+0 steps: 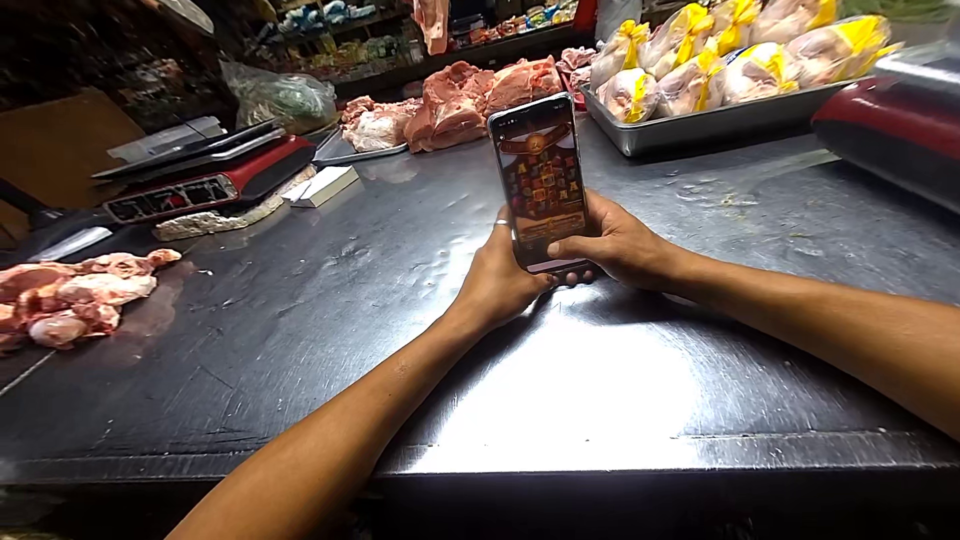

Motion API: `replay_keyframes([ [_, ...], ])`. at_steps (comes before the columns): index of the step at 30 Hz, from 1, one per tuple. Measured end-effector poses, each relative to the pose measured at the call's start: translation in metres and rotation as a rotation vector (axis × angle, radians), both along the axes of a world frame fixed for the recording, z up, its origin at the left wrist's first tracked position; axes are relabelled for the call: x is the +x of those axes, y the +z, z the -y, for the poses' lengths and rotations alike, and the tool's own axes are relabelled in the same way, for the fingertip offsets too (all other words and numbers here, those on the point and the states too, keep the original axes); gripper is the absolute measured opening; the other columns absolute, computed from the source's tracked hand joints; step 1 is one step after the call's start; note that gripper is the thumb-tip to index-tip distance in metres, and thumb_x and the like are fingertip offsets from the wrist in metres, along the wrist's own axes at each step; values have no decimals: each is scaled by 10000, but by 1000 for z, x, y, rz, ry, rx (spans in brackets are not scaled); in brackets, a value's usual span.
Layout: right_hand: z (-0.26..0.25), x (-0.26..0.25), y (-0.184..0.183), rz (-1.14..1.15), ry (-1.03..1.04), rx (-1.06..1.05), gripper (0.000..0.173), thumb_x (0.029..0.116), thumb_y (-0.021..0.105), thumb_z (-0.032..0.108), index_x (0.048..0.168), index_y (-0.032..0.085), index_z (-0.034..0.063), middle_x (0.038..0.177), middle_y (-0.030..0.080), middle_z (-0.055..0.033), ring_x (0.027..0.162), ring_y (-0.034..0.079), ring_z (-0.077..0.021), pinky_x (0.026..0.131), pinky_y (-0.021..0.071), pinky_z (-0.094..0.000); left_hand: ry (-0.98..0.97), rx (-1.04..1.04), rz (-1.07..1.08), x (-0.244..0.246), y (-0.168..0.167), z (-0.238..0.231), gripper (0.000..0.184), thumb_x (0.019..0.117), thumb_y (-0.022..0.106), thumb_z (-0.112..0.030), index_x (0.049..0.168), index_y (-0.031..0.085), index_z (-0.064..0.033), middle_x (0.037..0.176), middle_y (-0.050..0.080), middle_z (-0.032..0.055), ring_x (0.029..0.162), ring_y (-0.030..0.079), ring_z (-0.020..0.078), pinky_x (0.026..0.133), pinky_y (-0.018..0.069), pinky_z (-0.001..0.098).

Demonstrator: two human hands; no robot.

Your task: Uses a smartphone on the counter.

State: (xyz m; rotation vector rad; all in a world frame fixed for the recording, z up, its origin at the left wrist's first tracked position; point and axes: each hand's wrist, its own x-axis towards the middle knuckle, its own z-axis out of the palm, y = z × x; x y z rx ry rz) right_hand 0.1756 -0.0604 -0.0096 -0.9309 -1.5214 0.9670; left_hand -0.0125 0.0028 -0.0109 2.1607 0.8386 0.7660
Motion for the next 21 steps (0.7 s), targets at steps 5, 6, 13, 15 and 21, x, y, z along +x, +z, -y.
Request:
replay_keyframes([
  [5, 2, 0, 2, 18, -28, -20, 444, 911, 668, 26, 1322, 515, 97, 1011, 722, -63, 728, 702, -133, 542, 576, -247, 5, 1, -7, 0, 1, 0, 1032, 684, 938, -99, 1513, 326, -151, 1063, 743, 39, 979, 734, 126, 915, 610, 373],
  [6, 2, 0, 2, 22, -24, -21, 450, 910, 668, 29, 1327, 513, 99, 1015, 722, -63, 730, 702, -134, 543, 577, -249, 2, -2, -5, 0, 1, 0, 1030, 688, 935, -96, 1515, 323, -153, 1069, 743, 39, 985, 733, 125, 921, 608, 372],
  [13, 1, 0, 1, 21, -19, -9, 473, 903, 667, 17, 1337, 498, 101, 1035, 718, -58, 753, 706, -131, 546, 579, -244, -12, 23, 7, -4, 0, 5, 1004, 712, 916, -66, 1521, 325, -140, 1083, 739, 63, 974, 737, 157, 869, 621, 415],
  [15, 1, 0, 2, 21, -15, -8, 473, 904, 665, 16, 1337, 495, 99, 1039, 718, -61, 755, 706, -130, 543, 576, -242, -25, 13, 21, -4, 0, 4, 1015, 717, 908, -57, 1533, 311, -152, 1091, 732, 60, 983, 730, 150, 877, 618, 408],
  [21, 4, -1, 1, 28, -23, 0, 428, 932, 642, 15, 1329, 511, 104, 1020, 721, -62, 717, 691, -123, 518, 556, -227, -24, -7, 33, -2, 0, 4, 1015, 707, 916, -54, 1521, 320, -165, 1075, 743, 55, 969, 739, 149, 868, 625, 402],
])
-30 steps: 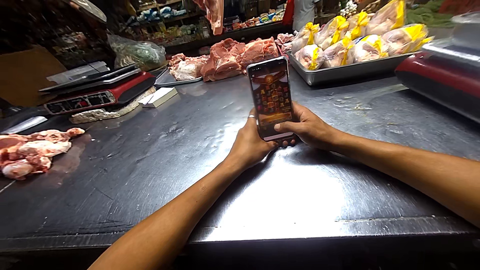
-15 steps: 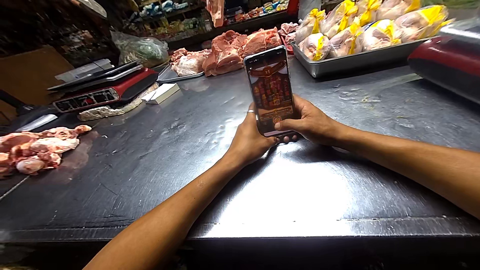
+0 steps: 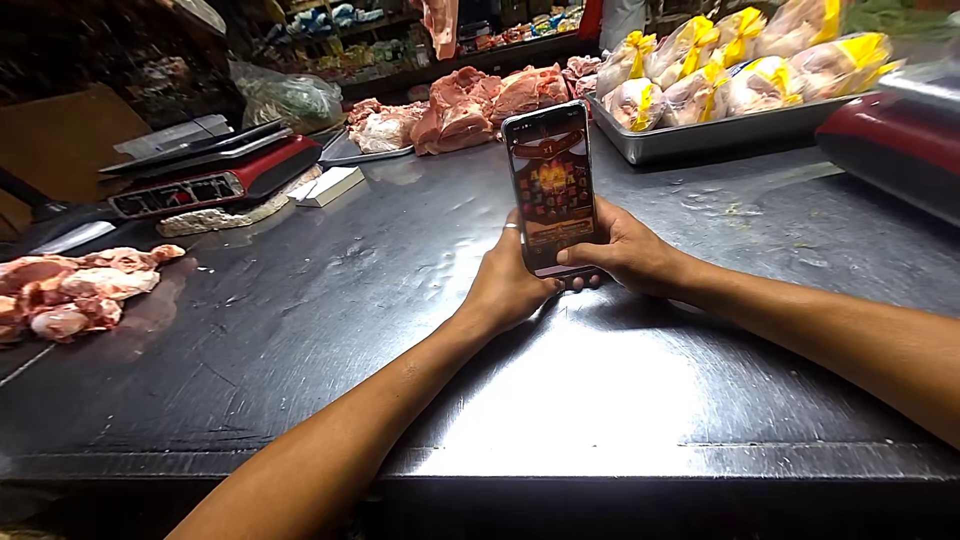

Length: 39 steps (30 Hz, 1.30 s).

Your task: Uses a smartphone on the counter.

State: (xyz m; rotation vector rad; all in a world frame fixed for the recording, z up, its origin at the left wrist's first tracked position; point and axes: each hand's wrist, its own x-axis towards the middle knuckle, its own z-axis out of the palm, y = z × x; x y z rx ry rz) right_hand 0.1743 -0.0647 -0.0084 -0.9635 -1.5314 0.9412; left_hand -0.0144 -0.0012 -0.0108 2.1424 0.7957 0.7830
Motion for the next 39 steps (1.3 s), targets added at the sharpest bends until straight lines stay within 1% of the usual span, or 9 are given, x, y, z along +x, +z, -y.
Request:
replay_keyframes([
  [3, 2, -1, 1, 1, -9, -4, 420, 941, 639, 15, 1330, 513, 111, 1009, 721, -64, 701, 684, -126, 516, 550, -224, 4, 13, -13, -1, 1, 0, 1011, 704, 915, -59, 1520, 326, -163, 1103, 727, 54, 997, 726, 149, 884, 614, 412],
  [7, 1, 0, 0, 5, -22, -9, 387, 961, 611, 33, 1329, 522, 112, 1009, 723, -65, 705, 691, -126, 500, 547, -223, 9, 18, -18, 0, 0, -1, 1019, 701, 917, -62, 1523, 324, -171, 1076, 737, 47, 978, 732, 148, 873, 618, 415],
  [10, 1, 0, 0, -1, -26, -14, 390, 982, 594, 37, 1356, 519, 116, 1055, 727, -63, 807, 717, -134, 603, 591, -248, 8, 19, -9, 0, -1, 0, 1006, 700, 924, -74, 1511, 338, -171, 1083, 738, 43, 985, 731, 140, 879, 619, 410],
  [12, 1, -1, -1, -2, -26, -12, 393, 978, 595, 33, 1354, 521, 117, 1051, 727, -65, 792, 714, -133, 586, 584, -241, 8, 17, -4, 0, 0, 0, 1019, 699, 929, -82, 1519, 331, -177, 1081, 734, 43, 980, 729, 142, 874, 618, 406],
  [14, 2, -1, 0, 3, -26, -12, 373, 976, 609, 34, 1329, 518, 116, 1020, 724, -62, 718, 694, -125, 509, 551, -225, 9, 15, -10, 0, 0, 0, 1029, 700, 929, -74, 1526, 324, -174, 1080, 735, 47, 976, 732, 147, 875, 617, 408],
  [17, 2, -1, 1, -1, -23, -23, 377, 975, 620, 39, 1330, 518, 114, 1012, 723, -68, 680, 684, -134, 483, 540, -229, 13, 7, -15, 0, 0, 0, 1021, 702, 917, -57, 1524, 321, -174, 1074, 742, 46, 972, 737, 146, 873, 622, 406],
  [30, 2, -1, 0, 17, -46, -17, 386, 960, 633, 53, 1327, 529, 116, 1026, 725, -53, 753, 701, -121, 524, 556, -226, 27, 14, -31, 1, 1, 2, 1009, 711, 922, -77, 1518, 322, -157, 1041, 745, 62, 936, 742, 159, 842, 625, 416],
  [35, 2, 0, 0, 20, -41, -14, 410, 956, 627, 48, 1344, 523, 125, 1048, 724, -51, 764, 702, -122, 522, 557, -229, 30, 18, -32, 0, 1, 2, 1020, 708, 922, -81, 1528, 320, -152, 1081, 728, 66, 979, 727, 163, 869, 613, 429],
  [39, 2, 0, -1, 13, -37, -10, 409, 954, 622, 47, 1344, 527, 127, 1033, 722, -59, 730, 695, -129, 505, 551, -232, 30, 30, -30, 0, 2, 3, 1008, 709, 915, -66, 1523, 324, -146, 1099, 725, 68, 994, 724, 160, 883, 608, 424],
])
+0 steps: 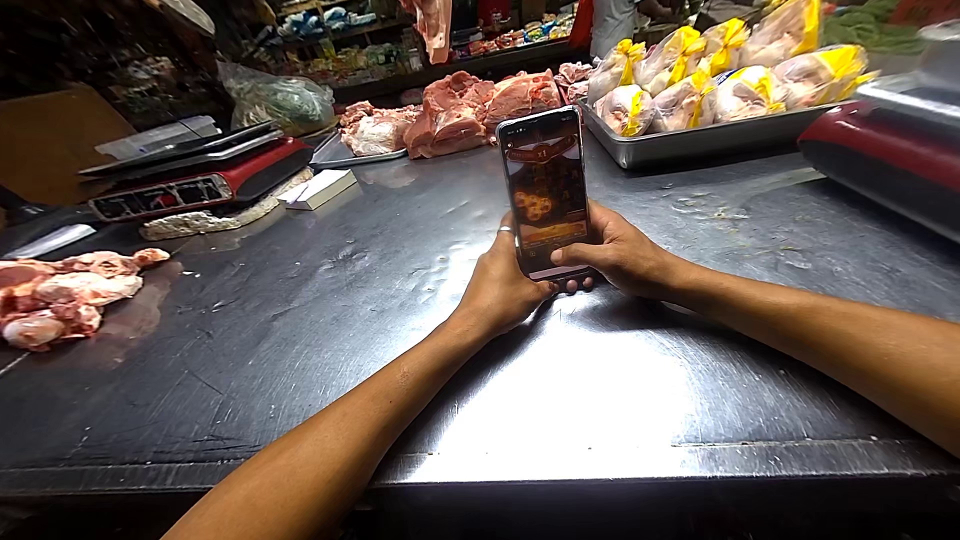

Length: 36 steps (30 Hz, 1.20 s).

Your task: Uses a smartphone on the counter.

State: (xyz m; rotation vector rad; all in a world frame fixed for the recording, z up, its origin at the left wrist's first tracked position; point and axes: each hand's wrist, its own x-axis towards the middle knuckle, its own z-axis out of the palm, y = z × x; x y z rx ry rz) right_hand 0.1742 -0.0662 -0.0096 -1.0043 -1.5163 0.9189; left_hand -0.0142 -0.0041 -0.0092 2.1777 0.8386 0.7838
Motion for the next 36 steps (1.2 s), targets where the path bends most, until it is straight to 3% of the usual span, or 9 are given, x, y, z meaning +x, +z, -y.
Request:
replay_keyframes([
  [8, 1, 0, 1, 2, -14, -7, 408, 957, 625, 57, 1347, 530, 129, 1049, 723, -59, 762, 705, -133, 515, 556, -234, -5, -3, -6, 0, 0, -1, 1018, 719, 922, -84, 1530, 310, -159, 1063, 739, 57, 958, 736, 155, 860, 619, 411],
  [20, 1, 0, 1, -8, 5, -10, 381, 969, 612, 44, 1332, 526, 119, 1028, 723, -65, 708, 695, -132, 487, 546, -230, -28, -7, 25, 0, -2, -3, 1014, 718, 920, -86, 1526, 312, -162, 1050, 745, 48, 946, 739, 145, 863, 619, 399],
  [23, 1, -1, 4, -20, -6, -35, 335, 1008, 587, 114, 1337, 530, 127, 1022, 724, -64, 716, 699, -140, 500, 553, -240, -27, -16, 28, 0, -2, -3, 1026, 710, 919, -75, 1529, 309, -170, 1056, 746, 49, 957, 740, 146, 871, 620, 401],
  [27, 2, -2, 2, -48, -39, -36, 309, 1076, 518, 320, 1330, 577, 154, 1001, 738, -60, 717, 711, -129, 475, 545, -238, -26, -12, 18, 1, -2, -2, 1018, 714, 924, -89, 1526, 316, -173, 1054, 747, 43, 955, 742, 145, 869, 624, 402],
  [31, 0, -2, 1, -54, 9, -7, 370, 989, 677, 154, 1336, 551, 122, 1016, 737, -73, 682, 698, -138, 477, 554, -239, -15, -9, 11, 1, -1, -1, 1013, 713, 919, -80, 1525, 322, -182, 1037, 739, 50, 946, 736, 150, 865, 617, 410],
  [36, 1, -2, 3, -35, 15, -16, 384, 973, 689, 124, 1327, 541, 117, 996, 733, -81, 649, 691, -148, 464, 549, -237, -33, -29, 21, 1, -1, -2, 1003, 727, 906, -59, 1524, 309, -172, 1013, 748, 49, 920, 743, 145, 850, 622, 393],
])
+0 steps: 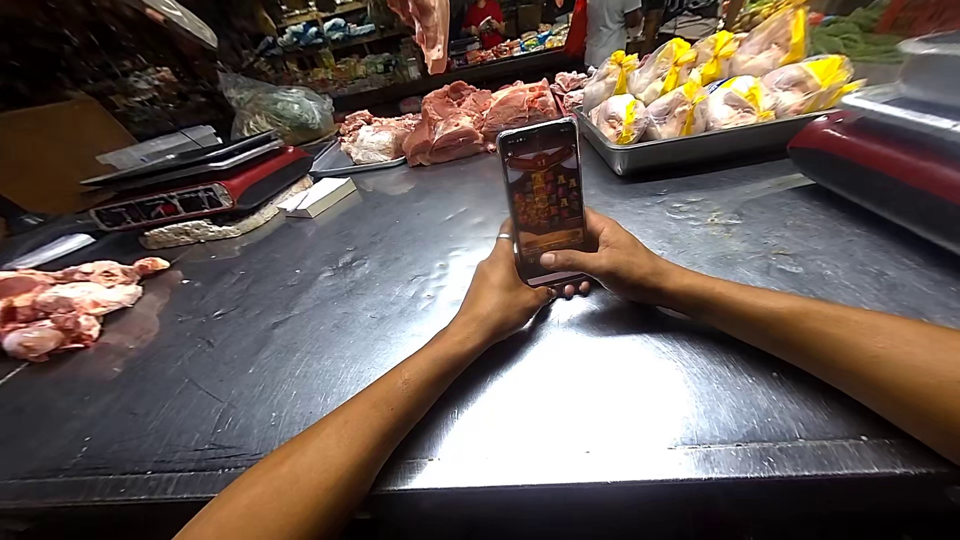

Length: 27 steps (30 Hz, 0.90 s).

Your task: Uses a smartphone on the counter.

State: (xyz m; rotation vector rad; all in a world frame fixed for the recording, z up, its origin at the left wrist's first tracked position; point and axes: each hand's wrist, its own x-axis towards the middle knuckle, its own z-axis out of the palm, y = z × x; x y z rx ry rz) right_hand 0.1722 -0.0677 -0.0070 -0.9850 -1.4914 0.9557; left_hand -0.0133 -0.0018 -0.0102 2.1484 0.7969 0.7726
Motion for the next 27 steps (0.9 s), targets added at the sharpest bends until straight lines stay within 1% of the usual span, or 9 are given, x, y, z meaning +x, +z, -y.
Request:
replay_keyframes([
  [4, -1, 1, -2, -4, 2, 26, 393, 968, 695, 116, 1331, 542, 119, 1005, 735, -73, 659, 692, -130, 473, 552, -227, 3, -5, 5, 0, -1, 0, 1016, 720, 905, -42, 1529, 304, -163, 1030, 747, 61, 935, 744, 158, 864, 621, 400],
  [6, -1, 0, -2, -12, 10, 21, 398, 967, 685, 103, 1334, 531, 112, 1002, 733, -80, 654, 692, -137, 469, 550, -229, 9, -5, -2, 0, 0, 1, 1015, 724, 902, -41, 1532, 302, -167, 1018, 745, 63, 915, 744, 162, 845, 621, 403],
  [9, -4, 2, 0, -27, 26, -3, 433, 947, 699, 89, 1338, 514, 94, 1017, 731, -86, 691, 704, -155, 502, 569, -255, 9, 4, -11, 0, 0, 0, 1013, 731, 898, -52, 1537, 296, -167, 1023, 743, 58, 920, 742, 154, 848, 622, 402],
  [11, -3, 1, 0, -25, 20, -1, 420, 955, 696, 85, 1336, 520, 94, 1011, 731, -86, 676, 699, -148, 489, 563, -242, 4, 3, -4, -1, 0, 1, 1008, 732, 896, -54, 1534, 297, -169, 1009, 747, 55, 905, 745, 153, 835, 625, 399],
  [13, -3, 1, 2, -19, 20, -16, 421, 951, 698, 85, 1332, 520, 91, 1016, 730, -89, 697, 707, -163, 506, 571, -256, 2, 5, 1, -1, 0, 1, 993, 731, 897, -53, 1521, 308, -171, 1005, 747, 50, 901, 745, 150, 833, 626, 395],
  [17, -4, 2, 1, -16, 22, -4, 430, 941, 709, 89, 1328, 522, 92, 1006, 731, -82, 691, 702, -149, 513, 573, -251, 0, 6, 6, 0, 0, 1, 990, 732, 894, -47, 1523, 315, -181, 1018, 750, 44, 916, 745, 143, 842, 626, 395],
  [19, -4, 3, -1, -8, 22, 7, 422, 944, 692, 78, 1328, 520, 94, 1000, 728, -81, 676, 693, -145, 502, 562, -244, 4, 6, 5, 0, 0, 1, 993, 732, 895, -49, 1524, 312, -184, 1030, 750, 43, 925, 744, 141, 848, 625, 394],
  [22, -2, 2, -4, 19, -6, 31, 373, 956, 638, 59, 1312, 538, 109, 988, 727, -78, 630, 673, -135, 445, 525, -225, 18, 9, -11, 0, 1, 2, 1003, 726, 915, -76, 1523, 314, -173, 1051, 745, 46, 951, 740, 143, 865, 621, 403],
  [27, -1, 3, -3, 22, -16, 10, 349, 956, 598, 43, 1296, 551, 105, 1005, 727, -68, 689, 689, -125, 474, 536, -226, 23, 19, -16, -1, 1, 1, 1006, 716, 931, -95, 1514, 323, -171, 1049, 745, 40, 953, 738, 139, 862, 621, 396],
])
